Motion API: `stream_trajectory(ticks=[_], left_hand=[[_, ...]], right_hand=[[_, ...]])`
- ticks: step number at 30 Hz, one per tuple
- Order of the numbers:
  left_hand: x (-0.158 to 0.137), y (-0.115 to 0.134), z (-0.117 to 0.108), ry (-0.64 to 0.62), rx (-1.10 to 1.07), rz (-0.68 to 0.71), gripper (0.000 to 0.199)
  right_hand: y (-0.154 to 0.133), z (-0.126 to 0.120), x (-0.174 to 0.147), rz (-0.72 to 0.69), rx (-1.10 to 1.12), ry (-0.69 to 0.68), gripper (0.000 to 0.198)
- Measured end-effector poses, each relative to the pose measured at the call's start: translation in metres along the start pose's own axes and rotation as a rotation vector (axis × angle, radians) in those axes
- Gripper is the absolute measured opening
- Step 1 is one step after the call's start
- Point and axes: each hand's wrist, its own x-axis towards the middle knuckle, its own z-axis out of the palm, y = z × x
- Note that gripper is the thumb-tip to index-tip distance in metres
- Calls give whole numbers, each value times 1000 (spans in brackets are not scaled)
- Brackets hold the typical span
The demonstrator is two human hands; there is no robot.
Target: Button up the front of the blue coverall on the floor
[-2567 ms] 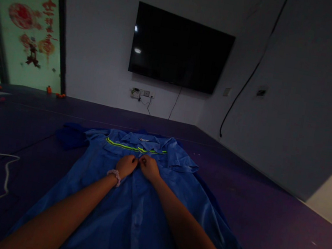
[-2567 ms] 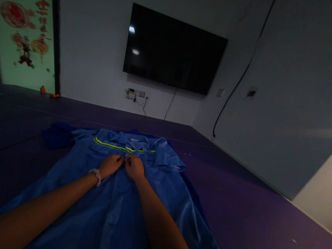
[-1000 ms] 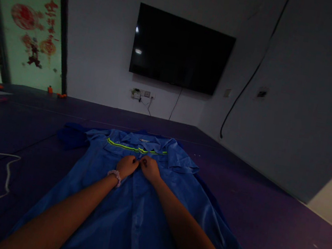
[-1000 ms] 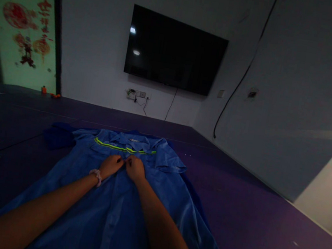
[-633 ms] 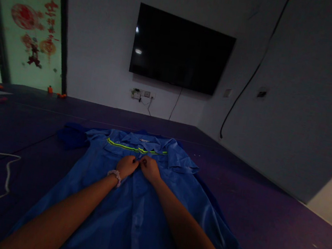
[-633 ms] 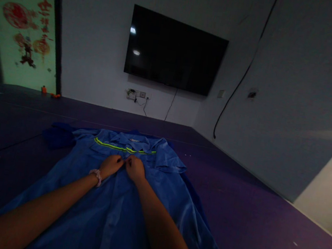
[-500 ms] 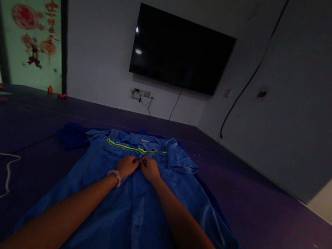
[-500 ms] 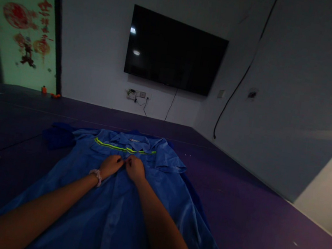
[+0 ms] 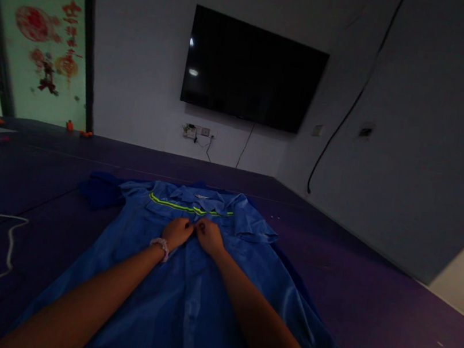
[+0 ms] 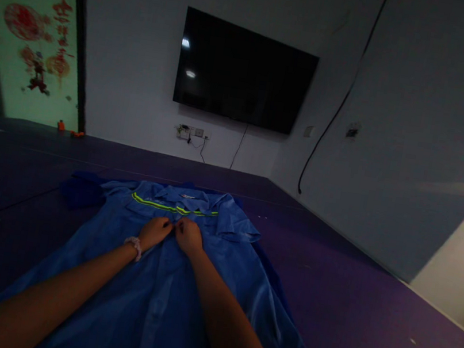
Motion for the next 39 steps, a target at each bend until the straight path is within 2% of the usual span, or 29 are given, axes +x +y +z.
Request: stream_trajectory(ticks=[17, 39], left_hand=[[1, -1, 2, 66, -57, 5, 22], [2, -5, 3, 61, -54, 37, 21]], right_hand=[[-4, -1, -2, 26, -55, -10, 14], [1, 2, 2, 28, 15, 12, 11]])
